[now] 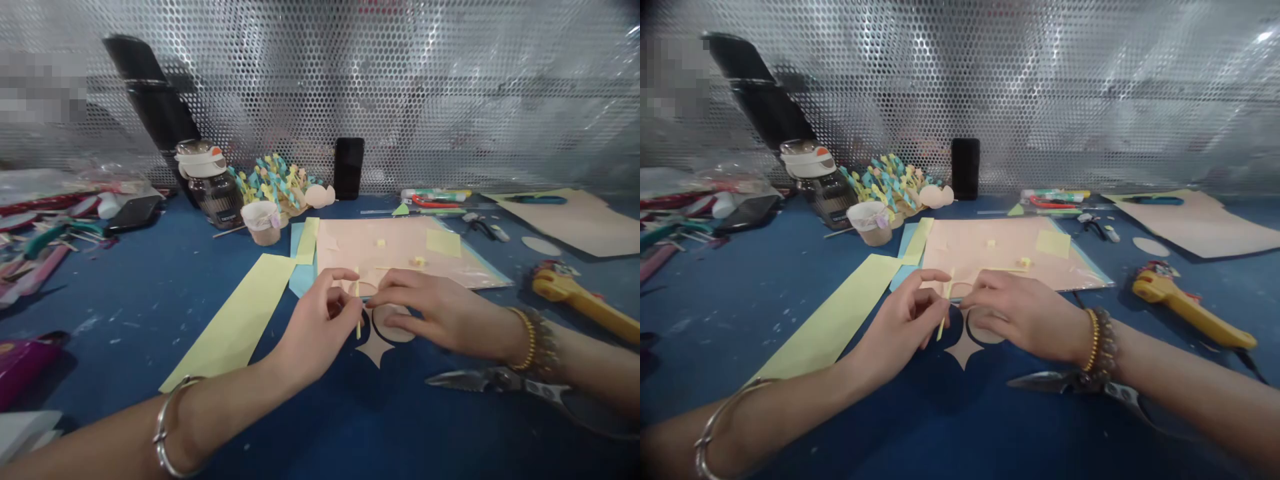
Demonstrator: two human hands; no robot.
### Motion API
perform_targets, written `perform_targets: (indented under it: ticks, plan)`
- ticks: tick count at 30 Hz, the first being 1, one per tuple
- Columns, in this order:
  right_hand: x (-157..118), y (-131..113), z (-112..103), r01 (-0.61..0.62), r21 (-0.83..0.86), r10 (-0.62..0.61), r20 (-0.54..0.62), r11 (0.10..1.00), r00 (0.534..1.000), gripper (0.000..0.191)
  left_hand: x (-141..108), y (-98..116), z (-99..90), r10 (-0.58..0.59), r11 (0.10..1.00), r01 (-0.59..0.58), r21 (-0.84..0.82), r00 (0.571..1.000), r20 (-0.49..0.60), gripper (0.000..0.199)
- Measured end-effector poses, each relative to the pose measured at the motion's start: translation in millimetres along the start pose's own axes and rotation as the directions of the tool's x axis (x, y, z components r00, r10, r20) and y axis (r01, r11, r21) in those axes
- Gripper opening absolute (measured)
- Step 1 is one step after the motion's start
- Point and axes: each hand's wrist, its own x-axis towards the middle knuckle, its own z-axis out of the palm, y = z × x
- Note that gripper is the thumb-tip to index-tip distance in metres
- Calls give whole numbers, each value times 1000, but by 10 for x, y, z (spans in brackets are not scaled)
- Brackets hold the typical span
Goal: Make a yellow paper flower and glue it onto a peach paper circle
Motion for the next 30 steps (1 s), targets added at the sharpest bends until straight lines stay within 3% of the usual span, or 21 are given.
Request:
perform_targets:
  ticks: [2, 5, 8, 10, 12, 13, 14, 18, 22, 26, 30]
  plan:
    - [67, 11, 26, 132, -209, -141, -31, 969, 989, 23, 5, 9, -14, -2, 1000, 1, -27, 1000, -18, 22]
    - [128, -53, 77, 325, -525, -368, 24, 787, 930, 23, 14, 14, -32, 4, 998, -7, -61, 999, -51, 22]
    - [133, -133, 103, 427, -618, -466, 108, 661, 878, 27, 17, 16, -37, 6, 998, -11, -65, 997, -76, 22]
    - [158, -100, 59, 433, -581, -447, 131, 689, 885, 27, 13, 16, -34, 5, 998, -10, -69, 997, -78, 22]
    - [243, 70, -56, 318, -500, -320, 84, 806, 944, 24, 7, 14, -30, 1, 997, -7, -79, 997, -78, 22]
    - [314, 210, -134, 206, -450, -206, 49, 869, 977, 24, 5, 12, -28, -1, 996, -6, -85, 997, -80, 22]
    - [401, 382, -218, 4, -434, -33, -59, 901, 998, 26, 2, 10, -27, -4, 996, -3, -93, 997, -80, 22]
    - [828, 1165, -458, -329, -472, 269, -193, 818, 944, 27, 4, 4, -33, -10, 994, 2, -108, 998, -66, 23]
    - [1148, 1648, -403, -467, -473, 433, -186, 747, 882, 25, 16, 8, -47, -23, 993, 18, -115, 999, -45, 22]
    - [1276, 1801, -362, -537, -405, 493, -217, 740, 843, 27, 26, 10, -51, -54, 992, 49, -115, 998, -41, 22]
    - [1275, 1904, -553, -602, -235, 520, -329, 763, 788, 28, 30, 3, -42, -70, 991, 64, -114, 997, -43, 22]
